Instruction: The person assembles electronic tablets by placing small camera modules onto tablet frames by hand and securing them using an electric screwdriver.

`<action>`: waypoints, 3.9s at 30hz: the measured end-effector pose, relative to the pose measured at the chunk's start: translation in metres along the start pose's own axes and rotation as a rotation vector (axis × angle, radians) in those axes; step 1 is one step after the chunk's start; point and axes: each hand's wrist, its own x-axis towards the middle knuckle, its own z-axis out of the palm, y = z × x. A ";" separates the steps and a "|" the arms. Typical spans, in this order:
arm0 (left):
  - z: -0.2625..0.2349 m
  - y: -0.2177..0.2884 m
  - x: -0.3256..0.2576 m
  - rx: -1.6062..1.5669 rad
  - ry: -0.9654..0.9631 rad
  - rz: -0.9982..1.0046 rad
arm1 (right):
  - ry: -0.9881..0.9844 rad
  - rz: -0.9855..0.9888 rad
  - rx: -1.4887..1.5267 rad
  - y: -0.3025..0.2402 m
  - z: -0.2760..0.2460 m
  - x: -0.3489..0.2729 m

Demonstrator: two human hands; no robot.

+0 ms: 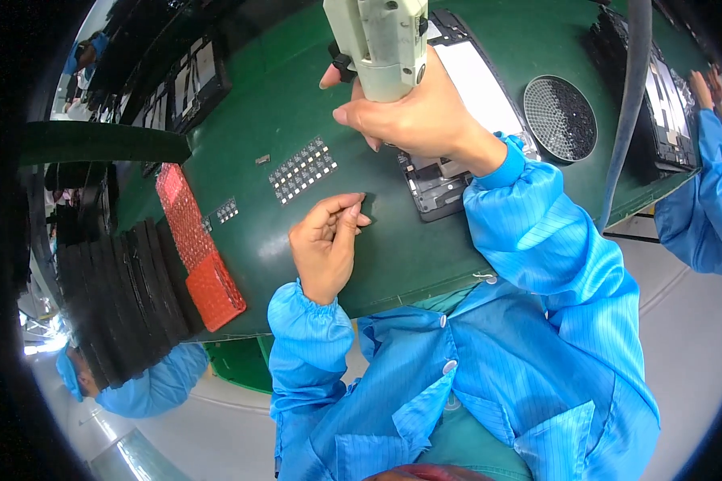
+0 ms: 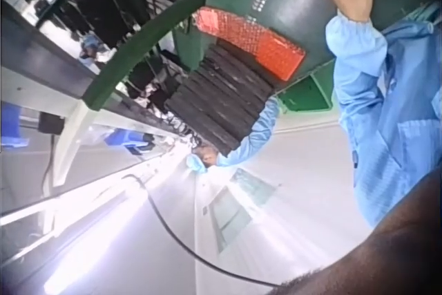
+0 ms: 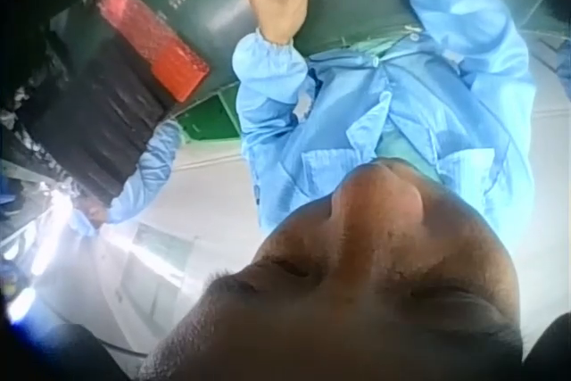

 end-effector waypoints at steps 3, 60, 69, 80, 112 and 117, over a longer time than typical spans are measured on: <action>0.001 -0.001 0.003 0.008 -0.004 0.048 | -0.007 0.012 -0.003 0.002 0.000 0.001; 0.304 0.195 0.144 0.508 -0.476 1.602 | -1.072 -0.030 0.751 -0.059 -0.091 -0.066; 0.122 0.122 0.146 0.695 -0.094 1.304 | -0.619 0.163 0.563 -0.069 -0.143 -0.082; 0.038 0.032 -0.001 0.742 -0.335 0.829 | 0.366 -0.216 0.080 -0.037 -0.170 -0.065; 0.021 0.027 0.013 -0.082 -0.091 -0.186 | 0.280 -0.244 -0.042 -0.029 -0.139 -0.068; 0.025 0.026 0.025 -0.118 -0.176 -0.225 | 0.182 -0.187 -0.116 -0.040 -0.075 -0.050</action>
